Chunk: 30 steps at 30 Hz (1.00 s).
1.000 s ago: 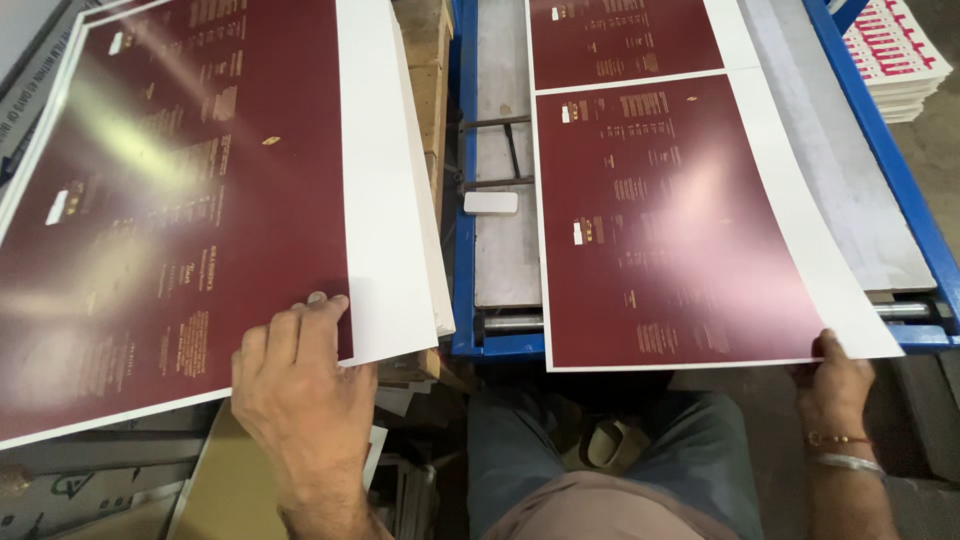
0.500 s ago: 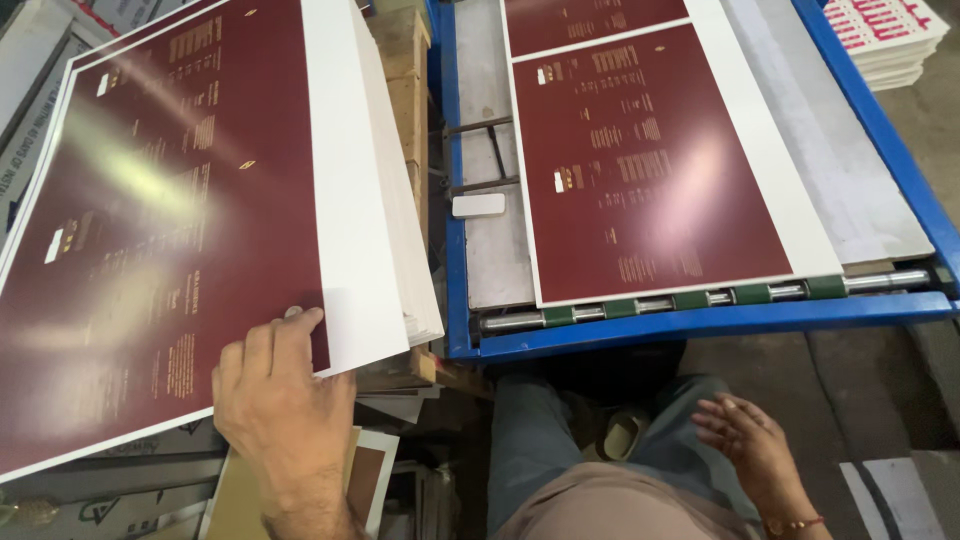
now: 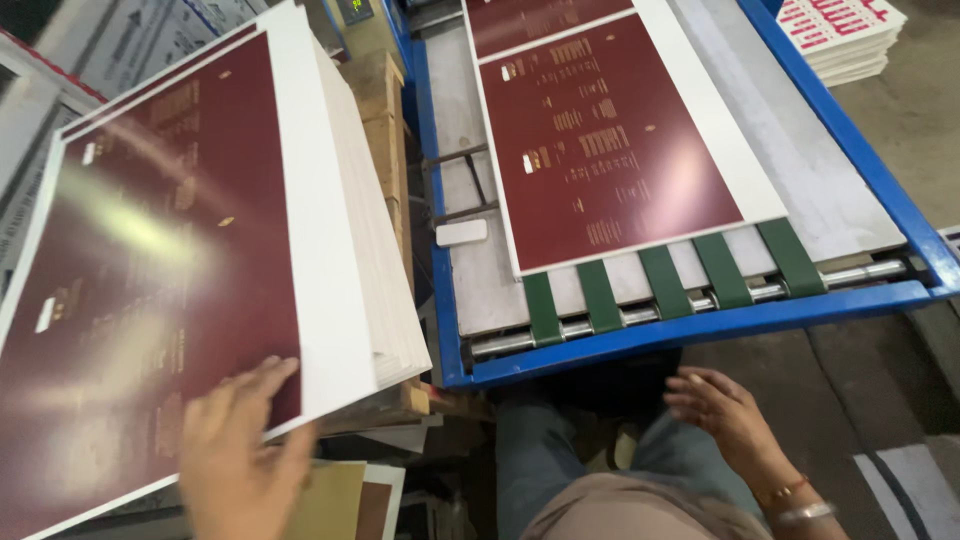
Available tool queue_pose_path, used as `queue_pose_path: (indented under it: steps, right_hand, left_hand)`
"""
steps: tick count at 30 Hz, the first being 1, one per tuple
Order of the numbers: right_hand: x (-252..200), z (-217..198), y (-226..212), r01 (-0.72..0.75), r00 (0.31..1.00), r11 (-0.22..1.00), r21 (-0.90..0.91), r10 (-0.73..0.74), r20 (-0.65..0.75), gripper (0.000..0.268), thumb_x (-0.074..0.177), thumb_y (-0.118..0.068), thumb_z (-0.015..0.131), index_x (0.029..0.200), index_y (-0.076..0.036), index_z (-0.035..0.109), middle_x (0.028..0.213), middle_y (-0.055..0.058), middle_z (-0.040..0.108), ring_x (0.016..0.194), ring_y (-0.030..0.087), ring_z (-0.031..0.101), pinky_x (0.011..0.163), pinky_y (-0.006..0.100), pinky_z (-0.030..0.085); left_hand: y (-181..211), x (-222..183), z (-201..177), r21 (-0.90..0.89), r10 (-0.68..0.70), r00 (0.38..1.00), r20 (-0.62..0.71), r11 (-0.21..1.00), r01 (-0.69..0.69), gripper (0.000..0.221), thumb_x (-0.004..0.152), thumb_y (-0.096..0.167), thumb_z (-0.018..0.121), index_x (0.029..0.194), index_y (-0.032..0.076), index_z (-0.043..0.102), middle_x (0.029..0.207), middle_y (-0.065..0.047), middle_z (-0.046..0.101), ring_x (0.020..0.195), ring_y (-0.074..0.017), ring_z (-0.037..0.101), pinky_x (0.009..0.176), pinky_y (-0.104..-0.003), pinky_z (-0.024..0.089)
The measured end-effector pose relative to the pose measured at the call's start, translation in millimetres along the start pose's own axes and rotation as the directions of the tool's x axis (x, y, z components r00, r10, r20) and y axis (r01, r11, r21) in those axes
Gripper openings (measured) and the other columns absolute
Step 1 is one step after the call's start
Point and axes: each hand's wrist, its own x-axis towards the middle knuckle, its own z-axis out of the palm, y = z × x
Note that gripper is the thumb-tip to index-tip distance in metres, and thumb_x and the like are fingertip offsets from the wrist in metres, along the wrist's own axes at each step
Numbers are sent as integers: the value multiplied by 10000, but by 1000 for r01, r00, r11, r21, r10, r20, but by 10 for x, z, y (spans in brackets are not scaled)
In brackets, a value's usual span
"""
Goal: The person picks up large printed sheets one by one from a stack and feeds them into a printing or finishing machine.
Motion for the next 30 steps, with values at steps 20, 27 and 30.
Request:
queue_pose_path:
  steps: [20,27,30]
  right_hand:
    - [-898,1486,-1263,226,842,861,456,-408,353,426,948,-98,638,1360,-43,549,1282,84,640,1168,208,640,977,390,565]
    - [-27,435,-1474,595,799,792,135,-565,-206,293,1057,23,556,1347,44,591,1302,127,688,1166,208,694,1021,305,580]
    - [214,-99,-1380,618,758,778,114,-550,-350,269,1049,20,565,1316,1,588,1264,100,700,1157,194,708,1034,305,619]
  left_hand:
    - [1723,-264,612,-192,323,943,78,933,-303,684,850,516,665,1271,-22,637,1377,-261,601,1374,-392,512,1139,-670,298]
    - [967,-222,213,-10,238,970,-58,971,-239,595,967,517,623,1291,19,644,1382,-222,601,1337,-404,536,1149,-597,331]
    - [736,-33,208,337,17,996,-90,941,15,694,871,519,604,1348,15,631,1442,-253,574,1344,-412,521,1146,-558,350]
